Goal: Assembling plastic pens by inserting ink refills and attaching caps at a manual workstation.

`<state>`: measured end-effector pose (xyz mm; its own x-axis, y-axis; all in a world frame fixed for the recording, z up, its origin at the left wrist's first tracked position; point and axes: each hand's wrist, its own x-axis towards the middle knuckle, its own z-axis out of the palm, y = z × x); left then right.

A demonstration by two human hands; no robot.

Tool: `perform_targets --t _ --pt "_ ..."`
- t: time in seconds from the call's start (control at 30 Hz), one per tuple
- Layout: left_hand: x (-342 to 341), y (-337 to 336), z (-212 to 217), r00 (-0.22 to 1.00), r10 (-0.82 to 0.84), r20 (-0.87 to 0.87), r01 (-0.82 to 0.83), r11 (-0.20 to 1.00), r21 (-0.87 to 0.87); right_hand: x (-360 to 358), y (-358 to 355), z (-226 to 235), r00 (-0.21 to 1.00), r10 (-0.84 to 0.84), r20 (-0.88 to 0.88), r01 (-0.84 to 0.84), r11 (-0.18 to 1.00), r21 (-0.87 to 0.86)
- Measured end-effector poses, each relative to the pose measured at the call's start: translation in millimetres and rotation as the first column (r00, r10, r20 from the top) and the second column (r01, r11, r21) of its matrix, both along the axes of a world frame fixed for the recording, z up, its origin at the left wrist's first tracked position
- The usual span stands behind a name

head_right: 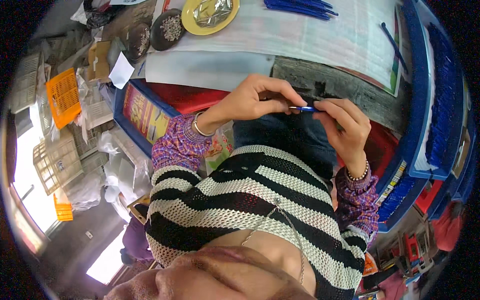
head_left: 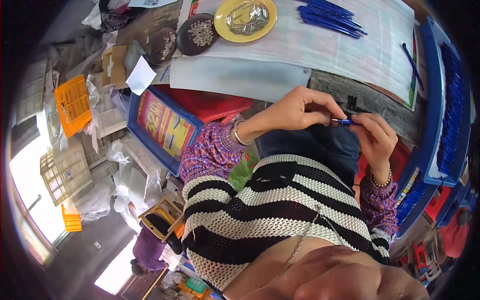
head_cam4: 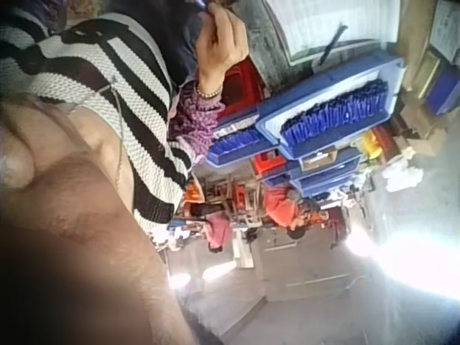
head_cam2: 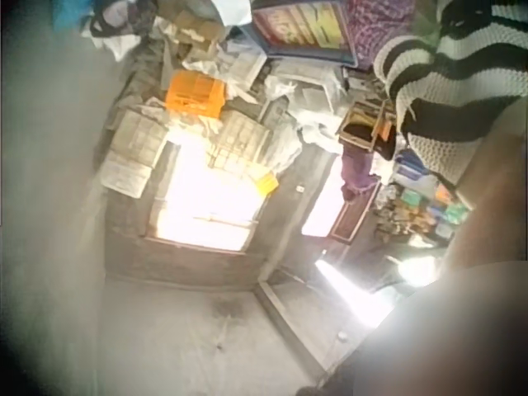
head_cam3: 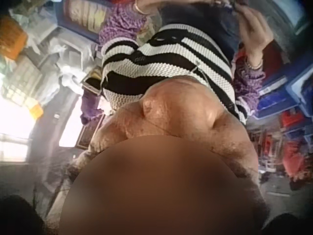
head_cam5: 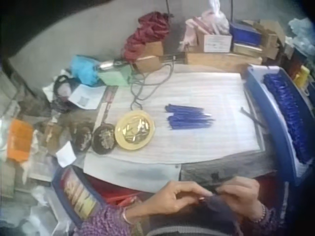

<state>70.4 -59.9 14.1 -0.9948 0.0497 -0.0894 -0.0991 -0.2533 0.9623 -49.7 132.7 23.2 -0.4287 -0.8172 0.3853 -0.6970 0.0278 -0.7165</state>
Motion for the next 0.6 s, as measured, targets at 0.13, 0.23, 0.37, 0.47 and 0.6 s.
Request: perform_targets --t 0.13,0.23,0.37,0.47,0.6 --pt "4.6 0.7 -6.6 0.998 0.046 -0.039 -0.045 0.999 0.011 5.8 -7.8 -0.2 0.969 0.04 0.242 -0.05 0.998 0.036" --pt "6.5 -4.0 -6.2 0.983 0.099 -0.156 -0.113 0.99 -0.087 13.1 -11.6 -0.4 0.823 -0.033 0.567 -0.078 0.982 0.171" --pt "14.9 -11.9 -5.6 0.922 0.187 -0.338 -0.247 0.958 -0.146 26.2 -29.6 -3.2 0.761 0.091 0.643 -0.215 0.97 0.117" --pt "31.7 -19.0 -1.4 0.907 0.315 -0.278 -0.285 0.948 0.144 25.9 -46.8 2.1 0.894 0.228 0.385 -0.295 0.947 0.125" --pt "60.7 -42.6 -2.1 0.843 0.517 -0.148 -0.458 0.834 0.307 27.4 -85.1 26.6 0.932 0.295 0.211 -0.334 0.925 0.181"
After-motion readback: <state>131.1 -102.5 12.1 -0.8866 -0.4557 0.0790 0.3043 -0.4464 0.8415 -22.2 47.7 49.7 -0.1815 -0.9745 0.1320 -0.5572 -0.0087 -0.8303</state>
